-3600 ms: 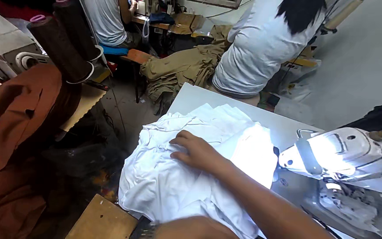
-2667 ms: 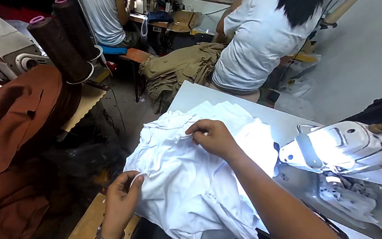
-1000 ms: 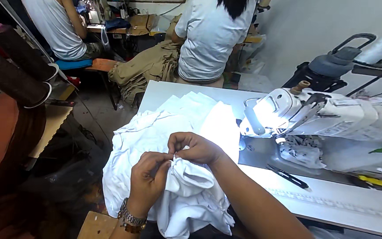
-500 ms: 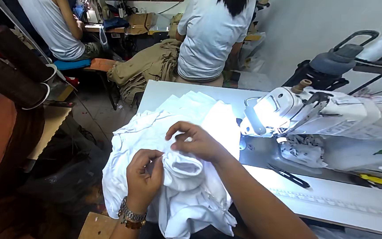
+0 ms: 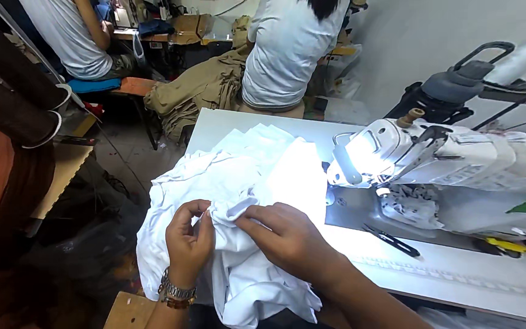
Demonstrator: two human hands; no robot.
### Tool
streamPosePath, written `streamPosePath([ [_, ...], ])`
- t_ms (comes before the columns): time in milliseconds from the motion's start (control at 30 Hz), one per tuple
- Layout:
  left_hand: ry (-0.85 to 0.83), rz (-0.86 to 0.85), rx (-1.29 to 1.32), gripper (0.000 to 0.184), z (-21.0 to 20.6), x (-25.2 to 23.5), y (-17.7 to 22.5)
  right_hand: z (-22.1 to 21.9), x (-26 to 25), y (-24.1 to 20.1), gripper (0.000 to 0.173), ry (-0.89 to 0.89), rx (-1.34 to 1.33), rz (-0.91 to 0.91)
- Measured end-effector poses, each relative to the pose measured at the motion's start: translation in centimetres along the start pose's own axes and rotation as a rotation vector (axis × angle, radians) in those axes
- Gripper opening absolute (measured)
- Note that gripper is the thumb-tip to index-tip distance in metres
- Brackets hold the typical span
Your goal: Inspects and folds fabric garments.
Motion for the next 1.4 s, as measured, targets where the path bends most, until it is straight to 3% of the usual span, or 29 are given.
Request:
streamPosePath([
  [100, 0.008, -0.022, -0.027, 0.014, 0.3, 0.0, 0.2, -0.2, -0.6, 0.5, 0.018, -0.011, -0.051, -0.021],
  [233, 0.02, -0.038, -0.068, 0.012, 0.8, -0.3, 0.5, 1.5, -0.8, 0.7, 0.016, -0.058, -0.333, -0.18],
  [400, -0.022, -0.089, -0.041, 0.012, 0.2, -0.1, 0.8, 3.2, 0.1, 1.4, 0.026, -0.213, -0.168, -0.311],
  [500, -0.061, -0.066, 0.094, 0.012, -0.5, 0.1, 0.8, 3.8, 0.7, 2.2, 0.024, -0.142, -0.182, -0.407],
  [700, -0.081, 0.019, 0.302, 0.014, -1.5, 0.2, 0.8, 2.4, 2.8, 2.6, 0.018, 0.176, -0.274, -0.552],
  [900, -0.053, -0.052, 0.035, 0.012, -0.9, 0.4, 0.3, 1.5, 3.5, 2.9, 0.018, 0.154, -0.292, -0.568],
  [1033, -0.056, -0.014, -0.209, 0.014, -0.4, 0.7, -0.6, 1.3, 3.4, 2.8, 0.022, 0.016, -0.271, -0.518],
  [1133, -0.06, -0.009, -0.25, 0.016, -0.5, 1.0, -0.9, 1.1, 3.5, 2.9, 0.024, -0.077, -0.271, -0.483],
  [1267, -0.082, 0.002, 0.03, 0.015, -1.0, 1.2, -0.3, 1.3, 3.7, 2.9, 0.025, -0.114, -0.275, -0.52],
  [1400, -0.072, 0.166, 0.353, 0.015, -1.9, 1.4, 0.2, 1.1, 3.6, 2.8, 0.025, -0.019, -0.276, -0.559],
])
Point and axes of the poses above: each hand's wrist, its own x-axis away from the middle knuckle, its own z-axis out of the back of the hand, y = z × x, the point moved 5 cm from there along -x, towards the middle knuckle, and after that the axes turned 3 degrees about z, right-handed, at the moved point
